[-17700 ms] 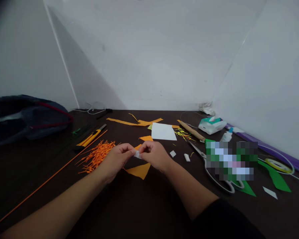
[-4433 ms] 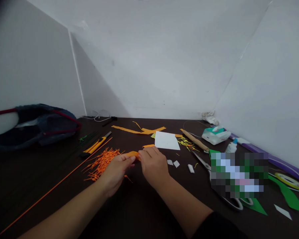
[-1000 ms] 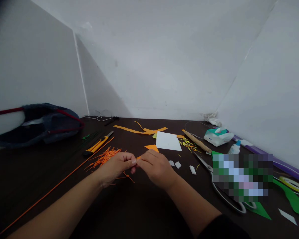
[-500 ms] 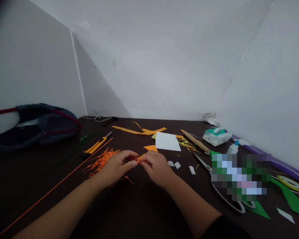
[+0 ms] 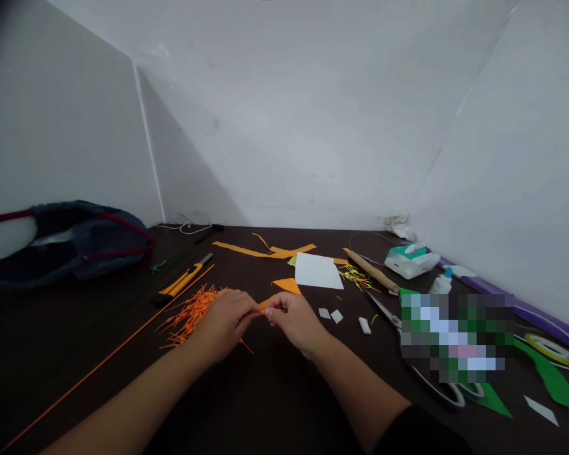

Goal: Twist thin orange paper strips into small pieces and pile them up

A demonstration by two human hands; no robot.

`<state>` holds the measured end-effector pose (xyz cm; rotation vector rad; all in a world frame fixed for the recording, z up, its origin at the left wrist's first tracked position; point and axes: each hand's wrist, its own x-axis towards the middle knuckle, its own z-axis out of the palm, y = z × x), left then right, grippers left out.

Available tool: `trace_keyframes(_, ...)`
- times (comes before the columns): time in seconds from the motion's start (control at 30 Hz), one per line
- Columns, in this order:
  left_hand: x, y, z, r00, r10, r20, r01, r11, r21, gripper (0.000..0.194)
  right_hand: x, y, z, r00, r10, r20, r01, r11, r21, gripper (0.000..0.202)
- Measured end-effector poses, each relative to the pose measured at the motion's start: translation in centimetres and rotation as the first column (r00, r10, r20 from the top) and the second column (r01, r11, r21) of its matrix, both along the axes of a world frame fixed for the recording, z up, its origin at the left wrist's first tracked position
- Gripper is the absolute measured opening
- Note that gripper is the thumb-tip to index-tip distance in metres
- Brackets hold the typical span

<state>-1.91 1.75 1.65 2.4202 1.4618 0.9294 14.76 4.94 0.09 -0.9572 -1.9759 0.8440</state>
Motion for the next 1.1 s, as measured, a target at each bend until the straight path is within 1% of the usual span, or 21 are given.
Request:
trace_keyframes(0.03, -0.1, 0.0, 0.0, 1.0, -0.009, 0.02, 0.009, 1.0, -0.02, 0.016, 0.1, 0.1, 0.0, 1.0, -0.008, 0.008, 0.008, 1.0, 0.019, 0.008)
trace_keyframes(0.07, -0.1, 0.0, 0.1, 0.996, -0.018, 0.082, 0.024, 0.997, -0.077, 0.018, 0.2, 0.1, 0.1, 0.999, -0.024, 0.028, 0.021, 0.995, 0.101, 0.007)
trace_keyframes(0.1, -0.1, 0.0, 0.2, 0.986, -0.027, 0.167, 0.054, 0.986, -0.157, 0.022, 0.4, 0.0, 0.2, 0.998, -0.033, 0.06, 0.019, 0.974, 0.224, 0.008)
trace_keyframes(0.13, -0.1, -0.1, 0.3, 0.966, -0.034, 0.258, 0.098, 0.966, -0.24, 0.025, 0.5, -0.1, 0.4, 0.994, -0.033, 0.105, -0.007, 0.934, 0.357, 0.009)
trace_keyframes(0.2, 0.0, -0.2, 0.4, 0.916, -0.043, 0.398, 0.199, 0.912, -0.358, 0.031, 0.9, -0.3, 0.8, 0.979, -0.017, 0.205, -0.105, 0.817, 0.566, 0.013)
trace_keyframes(0.23, 0.1, -0.2, 0.5, 0.9, -0.047, 0.434, 0.232, 0.894, -0.384, 0.033, 1.0, -0.4, 0.9, 0.968, -0.012, 0.25, -0.153, 0.763, 0.628, 0.015)
trace_keyframes(0.27, 0.1, -0.2, 0.5, 0.892, -0.05, 0.45, 0.248, 0.885, -0.394, 0.033, 1.0, -0.6, 1.0, 0.96, -0.013, 0.281, -0.184, 0.724, 0.664, 0.017)
trace_keyframes(0.3, 0.2, -0.3, 0.5, 0.891, -0.044, 0.451, 0.243, 0.887, -0.393, 0.031, 1.0, -0.7, 1.0, 0.954, -0.02, 0.298, -0.198, 0.705, 0.681, 0.018)
trace_keyframes(0.33, 0.3, -0.3, 0.5, 0.898, -0.034, 0.439, 0.223, 0.895, -0.387, 0.027, 1.0, -0.7, 1.0, 0.954, -0.024, 0.297, -0.196, 0.702, 0.685, 0.019)
trace_keyframes(0.37, 0.3, -0.3, 0.5, 0.911, -0.018, 0.413, 0.19, 0.905, -0.38, 0.023, 0.9, -0.8, 0.9, 0.958, -0.023, 0.285, -0.183, 0.716, 0.673, 0.018)
trace_keyframes(0.43, 0.4, -0.3, 0.6, 0.941, 0.023, 0.337, 0.098, 0.936, -0.339, 0.015, 0.6, -0.8, 0.7, 0.974, -0.019, 0.228, -0.124, 0.793, 0.597, 0.015)
trace_keyframes(0.5, 0.5, -0.4, 0.6, 0.974, 0.059, 0.219, -0.007, 0.973, -0.229, 0.009, 0.3, -0.7, 0.4, 0.989, -0.034, 0.146, -0.038, 0.886, 0.463, 0.01)
trace_keyframes(0.57, 0.5, -0.5, 0.7, 0.991, 0.094, 0.1, -0.085, 0.992, -0.092, 0.006, 0.1, -0.6, 0.2, 0.994, -0.061, 0.092, 0.026, 0.941, 0.338, 0.007)
trace_keyframes(0.6, 0.4, -0.5, 0.7, 0.993, 0.102, 0.067, -0.098, 0.994, -0.052, 0.007, 0.0, -0.5, 0.1, 0.995, -0.067, 0.079, 0.039, 0.949, 0.313, 0.007)
trace_keyframes(0.63, 0.3, -0.6, 0.8, 0.993, 0.097, 0.062, -0.094, 0.994, -0.049, 0.011, 0.0, -0.5, 0.1, 0.995, -0.063, 0.074, 0.037, 0.947, 0.32, 0.007)
trace_keyframes(0.7, 0.0, -0.6, 0.8, 0.991, 0.048, 0.122, -0.032, 0.99, -0.134, 0.018, 0.0, -0.4, 0.1, 0.995, -0.033, 0.09, -0.006, 0.914, 0.405, 0.008)
trace_keyframes(0.8, -0.3, -0.5, 0.7, 0.973, -0.02, 0.228, 0.085, 0.956, -0.28, 0.024, 0.3, -0.6, 0.3, 0.988, -0.002, 0.153, -0.082, 0.838, 0.54, 0.011)
trace_keyframes(0.9, -0.2, -0.3, 0.4, 0.969, -0.009, 0.246, 0.085, 0.949, -0.303, 0.023, 0.5, -0.7, 0.5, 0.978, 0.0, 0.211, -0.126, 0.801, 0.585, 0.013)
trace_keyframes(0.97, 0.1, -0.2, 0.4, 0.978, 0.028, 0.206, 0.027, 0.965, -0.26, 0.016, 0.5, -0.8, 0.6, 0.978, 0.003, 0.207, -0.122, 0.815, 0.566, 0.013)
trace_keyframes(1.0, 0.3, -0.2, 0.5, 0.984, 0.053, 0.169, -0.014, 0.974, -0.225, 0.014, 0.5, -0.8, 0.6, 0.982, 0.007, 0.188, -0.109, 0.835, 0.539, 0.012)
trace_keyframes(1.1, 0.8, -0.4, 0.7, 0.987, 0.155, 0.037, -0.152, 0.984, -0.088, 0.009, 0.1, -0.6, 0.2, 0.996, -0.013, 0.084, -0.018, 0.934, 0.358, 0.008)
